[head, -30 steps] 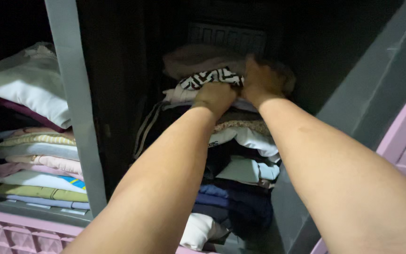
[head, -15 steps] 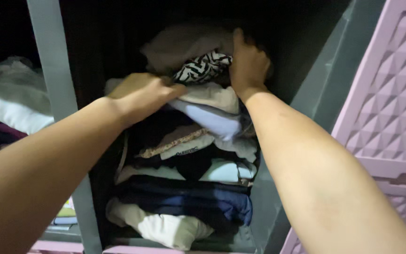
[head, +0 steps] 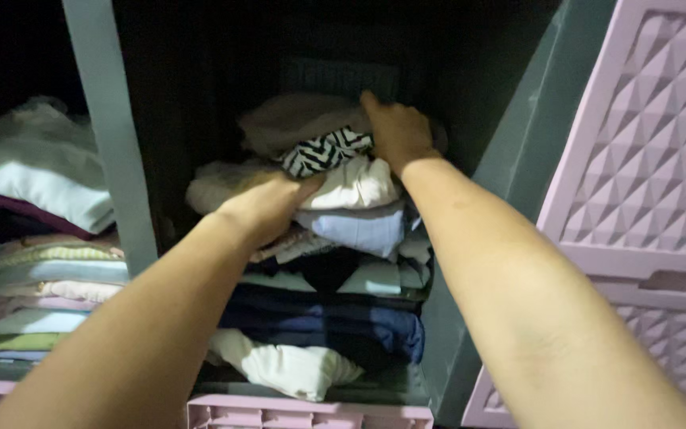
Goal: The person selects folded clothes from a wardrobe and places them into an open suitcase on a bed. They repeatedly reach into the wardrobe, retrieve items, and pack them into the suitcase, occasionally folding or rolling items on the bed before placing them inside.
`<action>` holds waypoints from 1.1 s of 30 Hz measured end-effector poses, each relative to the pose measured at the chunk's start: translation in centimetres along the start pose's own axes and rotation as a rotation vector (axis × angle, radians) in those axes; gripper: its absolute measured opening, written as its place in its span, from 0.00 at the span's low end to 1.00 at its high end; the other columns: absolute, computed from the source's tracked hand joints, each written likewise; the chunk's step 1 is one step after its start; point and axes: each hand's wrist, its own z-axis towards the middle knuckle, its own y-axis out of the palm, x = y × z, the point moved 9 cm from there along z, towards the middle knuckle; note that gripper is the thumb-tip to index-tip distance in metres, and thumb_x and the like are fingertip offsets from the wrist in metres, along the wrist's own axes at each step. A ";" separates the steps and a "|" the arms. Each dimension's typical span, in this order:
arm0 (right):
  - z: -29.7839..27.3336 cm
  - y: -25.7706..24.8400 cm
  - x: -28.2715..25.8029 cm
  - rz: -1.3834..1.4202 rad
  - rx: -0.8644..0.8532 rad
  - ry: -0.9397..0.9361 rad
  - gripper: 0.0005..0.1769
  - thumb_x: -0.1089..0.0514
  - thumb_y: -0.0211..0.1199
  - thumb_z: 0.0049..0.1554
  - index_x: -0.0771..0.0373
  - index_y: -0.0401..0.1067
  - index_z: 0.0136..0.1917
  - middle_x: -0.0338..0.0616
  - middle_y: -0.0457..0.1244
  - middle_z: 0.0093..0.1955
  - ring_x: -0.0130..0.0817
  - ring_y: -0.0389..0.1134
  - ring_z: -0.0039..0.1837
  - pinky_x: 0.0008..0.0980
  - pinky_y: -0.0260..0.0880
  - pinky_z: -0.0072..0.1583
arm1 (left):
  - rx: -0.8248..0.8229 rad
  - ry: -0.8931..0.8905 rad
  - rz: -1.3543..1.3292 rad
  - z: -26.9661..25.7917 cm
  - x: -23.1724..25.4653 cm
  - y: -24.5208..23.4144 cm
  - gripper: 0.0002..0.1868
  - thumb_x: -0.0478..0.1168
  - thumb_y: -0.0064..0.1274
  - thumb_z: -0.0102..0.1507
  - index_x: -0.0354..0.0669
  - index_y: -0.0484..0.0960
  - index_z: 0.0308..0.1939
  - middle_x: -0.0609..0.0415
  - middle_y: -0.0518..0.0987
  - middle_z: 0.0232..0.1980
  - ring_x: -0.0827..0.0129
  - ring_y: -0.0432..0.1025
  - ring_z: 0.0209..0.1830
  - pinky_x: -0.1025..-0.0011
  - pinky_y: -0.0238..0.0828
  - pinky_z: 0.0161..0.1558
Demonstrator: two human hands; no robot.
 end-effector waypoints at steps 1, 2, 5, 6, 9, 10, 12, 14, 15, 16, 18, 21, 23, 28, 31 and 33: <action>0.1 -0.4 -0.1 -0.025 0.028 0.007 0.32 0.59 0.66 0.54 0.51 0.61 0.70 0.61 0.70 0.49 0.62 0.72 0.52 0.58 0.73 0.52 | -0.016 0.002 -0.040 -0.5 0.4 -0.4 0.36 0.31 0.53 0.63 0.58 0.64 0.75 0.40 0.82 0.49 0.47 0.78 0.50 0.54 0.75 0.51; 0.3 -0.6 -0.3 -0.049 0.056 0.015 0.29 0.62 0.62 0.57 0.51 0.61 0.70 0.61 0.70 0.48 0.62 0.73 0.51 0.58 0.74 0.51 | -0.033 0.003 -0.080 -1.0 0.8 -0.7 0.37 0.31 0.55 0.60 0.54 0.64 0.74 0.40 0.83 0.47 0.47 0.79 0.49 0.54 0.76 0.51; 1.4 -1.1 0.3 -0.070 0.139 0.062 0.33 0.63 0.57 0.56 0.52 0.58 0.73 0.61 0.70 0.49 0.61 0.73 0.50 0.58 0.74 0.50 | 0.067 0.039 -0.093 -3.4 1.2 -2.3 0.42 0.34 0.60 0.54 0.58 0.64 0.72 0.42 0.83 0.45 0.45 0.76 0.49 0.53 0.73 0.50; 1.7 -0.9 0.6 -0.066 0.165 0.084 0.36 0.63 0.57 0.53 0.52 0.56 0.74 0.61 0.70 0.51 0.61 0.73 0.49 0.58 0.73 0.50 | 0.089 0.049 -0.076 -4.3 1.1 -2.6 0.44 0.33 0.59 0.54 0.61 0.65 0.73 0.42 0.83 0.45 0.45 0.77 0.47 0.54 0.74 0.49; 1.1 2.1 1.0 -0.069 0.140 0.093 0.28 0.64 0.53 0.62 0.51 0.60 0.75 0.58 0.68 0.61 0.60 0.73 0.53 0.56 0.74 0.52 | 0.122 0.080 -0.051 -6.6 1.0 -2.7 0.46 0.29 0.55 0.53 0.67 0.66 0.74 0.43 0.82 0.45 0.46 0.78 0.44 0.54 0.75 0.46; 1.0 3.4 1.1 -0.009 0.047 0.047 0.24 0.62 0.54 0.63 0.51 0.64 0.72 0.59 0.66 0.63 0.61 0.70 0.57 0.56 0.71 0.55 | 0.128 0.088 -0.050 -6.9 1.0 -2.7 0.45 0.27 0.53 0.54 0.67 0.66 0.73 0.45 0.82 0.45 0.47 0.78 0.43 0.54 0.75 0.45; 0.8 4.8 0.2 0.113 -0.134 -0.047 0.17 0.57 0.55 0.65 0.50 0.71 0.67 0.60 0.62 0.69 0.61 0.65 0.66 0.55 0.66 0.63 | 0.148 0.107 -0.047 -7.7 1.2 -2.6 0.43 0.27 0.51 0.55 0.66 0.67 0.72 0.45 0.83 0.43 0.48 0.79 0.43 0.54 0.75 0.44; 0.7 3.2 0.5 0.098 -0.252 0.131 0.23 0.57 0.59 0.57 0.50 0.72 0.66 0.52 0.63 0.69 0.53 0.64 0.69 0.50 0.65 0.67 | 0.173 0.133 -0.037 -7.3 1.5 -2.9 0.40 0.29 0.52 0.56 0.64 0.67 0.71 0.44 0.82 0.41 0.47 0.78 0.42 0.53 0.75 0.44; 0.2 1.8 0.3 0.088 -0.316 0.217 0.25 0.58 0.61 0.53 0.49 0.72 0.65 0.47 0.64 0.69 0.49 0.64 0.71 0.47 0.65 0.69 | 0.161 0.123 -0.026 -7.2 1.4 -2.7 0.39 0.29 0.52 0.56 0.63 0.68 0.71 0.44 0.82 0.42 0.46 0.78 0.43 0.53 0.75 0.43; 0.1 -1.4 -1.4 0.207 -0.167 0.176 0.27 0.59 0.57 0.53 0.50 0.71 0.67 0.48 0.64 0.69 0.50 0.64 0.70 0.47 0.65 0.69 | 0.148 0.114 -0.015 -7.0 1.4 -2.5 0.38 0.29 0.51 0.57 0.63 0.68 0.71 0.43 0.82 0.42 0.46 0.78 0.43 0.53 0.75 0.43; -1.4 -5.7 -6.9 0.456 -0.078 -0.037 0.30 0.58 0.53 0.53 0.56 0.70 0.69 0.51 0.65 0.69 0.49 0.65 0.70 0.44 0.64 0.69 | 0.145 0.124 -0.014 -6.6 1.1 -2.3 0.35 0.30 0.52 0.58 0.60 0.70 0.69 0.43 0.83 0.42 0.46 0.78 0.43 0.52 0.75 0.44; -8.3 -4.4 -14.7 0.245 -0.592 -0.195 0.30 0.42 0.62 0.53 0.65 0.76 0.60 0.55 0.71 0.59 0.47 0.73 0.62 0.44 0.71 0.62 | 0.124 0.161 0.007 -5.7 0.7 -1.9 0.27 0.32 0.55 0.57 0.52 0.75 0.60 0.43 0.84 0.43 0.48 0.79 0.45 0.54 0.75 0.46; -11.4 -7.1 -17.0 0.153 -0.364 -0.213 0.52 0.39 0.75 0.39 0.69 0.64 0.69 0.60 0.68 0.58 0.59 0.67 0.63 0.65 0.63 0.61 | 0.070 0.140 0.087 -5.0 0.7 -1.9 0.21 0.35 0.62 0.51 0.45 0.81 0.48 0.45 0.84 0.45 0.51 0.79 0.47 0.59 0.77 0.48; -15.5 -12.7 -17.2 0.053 0.071 -0.133 0.47 0.51 0.77 0.36 0.70 0.63 0.66 0.54 0.71 0.45 0.54 0.71 0.54 0.59 0.67 0.51 | 0.241 0.133 0.093 -6.5 3.3 -5.4 0.17 0.35 0.61 0.55 0.44 0.80 0.48 0.45 0.84 0.42 0.50 0.80 0.44 0.58 0.77 0.44; -17.5 -14.0 -16.8 0.003 -0.013 -0.078 0.24 0.61 0.71 0.45 0.65 0.69 0.55 0.55 0.71 0.45 0.52 0.73 0.51 0.50 0.73 0.53 | 0.326 0.084 0.071 -9.7 4.9 -7.2 0.16 0.33 0.60 0.57 0.47 0.80 0.48 0.48 0.85 0.43 0.52 0.80 0.44 0.57 0.77 0.44; -19.5 -15.9 -17.3 0.028 -0.007 -0.100 0.18 0.64 0.67 0.47 0.64 0.71 0.52 0.55 0.71 0.44 0.53 0.74 0.49 0.50 0.73 0.51 | 0.400 0.059 0.066 -12.9 6.2 -8.8 0.21 0.35 0.62 0.55 0.47 0.78 0.52 0.47 0.85 0.42 0.50 0.80 0.44 0.52 0.74 0.48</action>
